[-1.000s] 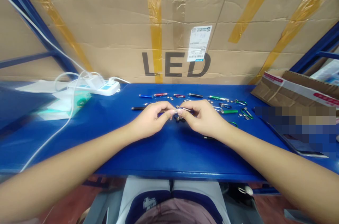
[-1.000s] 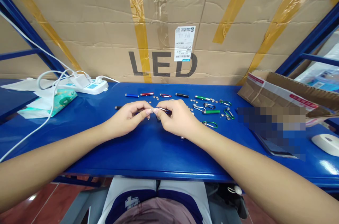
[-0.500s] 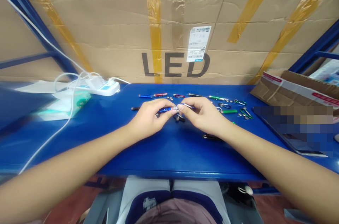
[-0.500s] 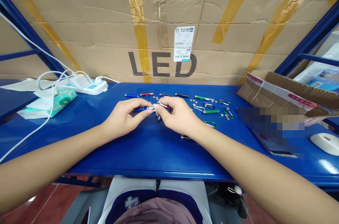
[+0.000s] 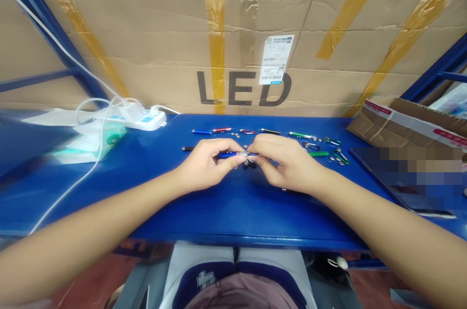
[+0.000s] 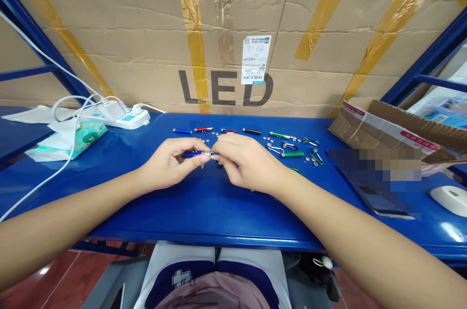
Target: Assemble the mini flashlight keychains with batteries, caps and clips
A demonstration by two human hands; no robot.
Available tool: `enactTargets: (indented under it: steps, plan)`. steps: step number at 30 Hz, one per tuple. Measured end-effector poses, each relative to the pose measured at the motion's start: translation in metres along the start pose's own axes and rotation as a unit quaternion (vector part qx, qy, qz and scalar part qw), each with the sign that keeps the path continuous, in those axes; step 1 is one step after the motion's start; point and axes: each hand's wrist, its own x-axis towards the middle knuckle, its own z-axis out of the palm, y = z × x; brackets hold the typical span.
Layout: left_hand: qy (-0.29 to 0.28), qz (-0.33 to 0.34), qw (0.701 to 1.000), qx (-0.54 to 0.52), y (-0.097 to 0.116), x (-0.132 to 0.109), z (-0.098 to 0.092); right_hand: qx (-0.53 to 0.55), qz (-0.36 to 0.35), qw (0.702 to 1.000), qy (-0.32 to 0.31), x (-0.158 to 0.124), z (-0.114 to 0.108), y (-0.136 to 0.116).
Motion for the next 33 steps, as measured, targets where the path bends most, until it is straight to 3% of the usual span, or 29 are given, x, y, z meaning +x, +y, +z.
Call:
enactTargets:
  steps: [4, 8, 10, 13, 15, 16, 18, 20, 21, 24, 26, 29, 33]
  plan:
    - [0.014, 0.024, 0.999, 0.031, -0.001, -0.001, -0.001, 0.046, 0.046, 0.998, 0.017, 0.001, 0.001, -0.005]
    - [0.027, 0.075, 0.991, 0.106, -0.001, -0.002, -0.003, 0.167, 0.192, 0.967, 0.020, 0.004, 0.006, -0.013]
    - [0.027, 0.111, 0.983, 0.142, -0.002, -0.003, -0.004, 0.280, 0.276, 0.919, 0.009, 0.005, 0.008, -0.015]
    - [0.020, 0.152, 0.972, 0.176, -0.004, -0.005, -0.003, 0.472, 0.370, 0.800, -0.012, 0.005, 0.011, -0.016]
    - [0.016, 0.160, 0.969, 0.185, -0.006, -0.005, -0.002, 0.552, 0.396, 0.734, -0.018, 0.005, 0.012, -0.015]
    - [0.017, 0.156, 0.970, 0.186, -0.006, -0.005, -0.002, 0.572, 0.401, 0.716, -0.020, 0.005, 0.013, -0.014]
    - [0.024, 0.136, 0.975, 0.175, -0.005, -0.003, 0.000, 0.580, 0.405, 0.707, -0.027, 0.007, 0.013, -0.014]
    - [0.037, 0.102, 0.983, 0.149, -0.002, -0.002, 0.003, 0.553, 0.408, 0.725, -0.035, 0.009, 0.011, -0.013]
    - [0.043, 0.081, 0.987, 0.130, -0.001, -0.001, 0.004, 0.522, 0.404, 0.750, -0.034, 0.009, 0.010, -0.013]
    - [0.055, 0.007, 0.997, 0.056, 0.000, 0.002, 0.008, 0.342, 0.336, 0.877, -0.021, 0.010, 0.007, -0.012]
    - [0.056, -0.035, 0.998, 0.003, -0.002, 0.003, 0.010, 0.206, 0.272, 0.940, -0.013, 0.009, 0.006, -0.010]
    - [0.042, -0.068, 0.995, -0.063, -0.007, 0.003, 0.011, 0.113, 0.233, 0.965, -0.026, 0.006, 0.004, -0.006]
    - [0.003, -0.086, 0.991, -0.107, -0.013, 0.003, 0.011, 0.103, 0.173, 0.978, -0.052, 0.004, 0.004, 0.003]
